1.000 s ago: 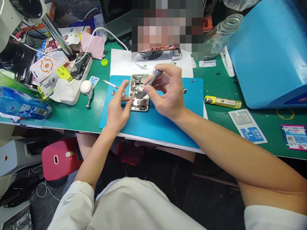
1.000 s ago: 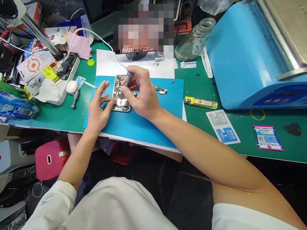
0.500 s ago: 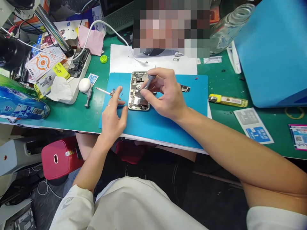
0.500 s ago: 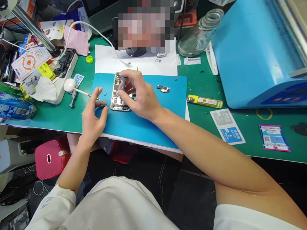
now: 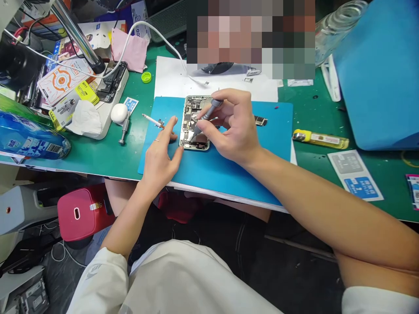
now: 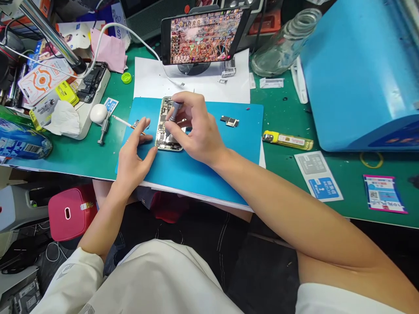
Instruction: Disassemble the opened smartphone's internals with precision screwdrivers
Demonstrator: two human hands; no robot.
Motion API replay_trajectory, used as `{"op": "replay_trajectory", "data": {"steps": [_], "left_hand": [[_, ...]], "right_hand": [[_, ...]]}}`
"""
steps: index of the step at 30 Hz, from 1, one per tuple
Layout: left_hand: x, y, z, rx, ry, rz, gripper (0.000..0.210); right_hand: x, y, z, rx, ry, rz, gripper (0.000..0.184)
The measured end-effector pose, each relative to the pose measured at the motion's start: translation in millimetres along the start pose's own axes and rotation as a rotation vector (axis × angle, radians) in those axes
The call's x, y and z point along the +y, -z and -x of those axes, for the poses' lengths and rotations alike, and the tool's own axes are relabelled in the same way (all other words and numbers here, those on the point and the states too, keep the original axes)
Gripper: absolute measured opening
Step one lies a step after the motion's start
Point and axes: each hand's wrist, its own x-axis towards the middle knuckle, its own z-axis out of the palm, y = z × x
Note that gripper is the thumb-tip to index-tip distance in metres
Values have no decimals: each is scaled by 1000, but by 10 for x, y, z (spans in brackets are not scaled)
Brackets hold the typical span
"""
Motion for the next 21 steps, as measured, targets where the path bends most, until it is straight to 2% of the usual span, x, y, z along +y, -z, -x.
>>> {"op": "replay_trajectory", "data": {"steps": [9,21], "left_hand": [[-25,-127,-296,-115,-76,34,78],[-62,-161,-312,-86,-112,3,73]], "right_hand": [[-6,-6,-8,45,-28,-38,43],[-16,1,-37,97,35,-60,43]]}}
